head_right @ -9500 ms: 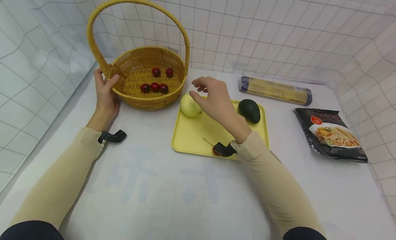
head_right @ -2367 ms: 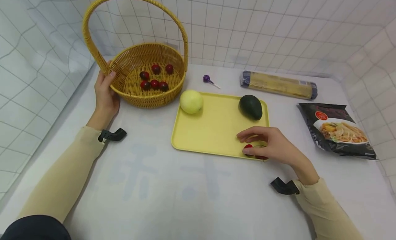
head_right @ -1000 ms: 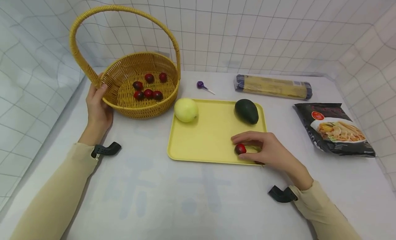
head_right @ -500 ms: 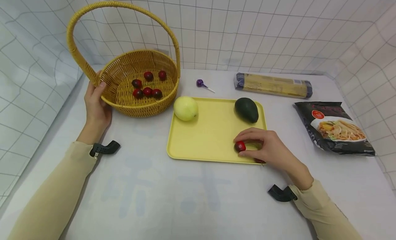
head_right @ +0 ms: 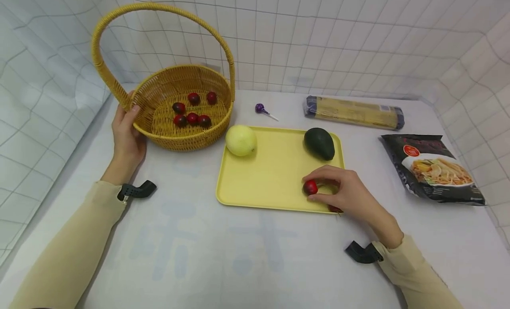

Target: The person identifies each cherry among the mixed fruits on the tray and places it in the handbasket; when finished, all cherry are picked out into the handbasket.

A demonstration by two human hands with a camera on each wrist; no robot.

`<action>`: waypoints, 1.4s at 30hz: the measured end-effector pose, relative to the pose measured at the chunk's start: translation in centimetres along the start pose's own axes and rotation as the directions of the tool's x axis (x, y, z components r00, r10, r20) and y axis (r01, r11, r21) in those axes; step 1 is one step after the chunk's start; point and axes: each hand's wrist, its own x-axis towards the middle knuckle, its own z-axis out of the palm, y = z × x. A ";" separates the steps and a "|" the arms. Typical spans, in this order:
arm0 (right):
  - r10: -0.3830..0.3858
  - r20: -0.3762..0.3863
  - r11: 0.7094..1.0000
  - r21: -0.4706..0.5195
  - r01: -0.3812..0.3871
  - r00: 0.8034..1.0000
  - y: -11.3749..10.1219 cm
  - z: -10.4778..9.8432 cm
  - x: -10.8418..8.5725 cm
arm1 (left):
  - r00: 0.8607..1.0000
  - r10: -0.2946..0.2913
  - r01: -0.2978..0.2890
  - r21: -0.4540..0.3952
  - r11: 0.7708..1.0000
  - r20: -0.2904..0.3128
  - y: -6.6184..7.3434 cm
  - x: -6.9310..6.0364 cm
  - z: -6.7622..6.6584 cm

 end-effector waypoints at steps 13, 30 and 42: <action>0.053 -0.040 0.999 -0.002 -0.053 0.998 -0.7 0.3 -0.2 | 1.000 0.003 -0.003 0.002 1.000 0.007 0.2 0.1 0.0; -0.216 -0.164 0.945 -0.284 0.163 0.963 -5.0 -0.8 6.6 | 0.999 -0.024 0.024 0.006 1.000 0.021 -0.1 -0.4 0.0; -0.244 -0.156 0.959 -0.182 0.215 0.957 -8.2 0.7 17.1 | 1.000 0.000 -0.001 0.033 0.999 0.023 0.1 -0.4 -0.2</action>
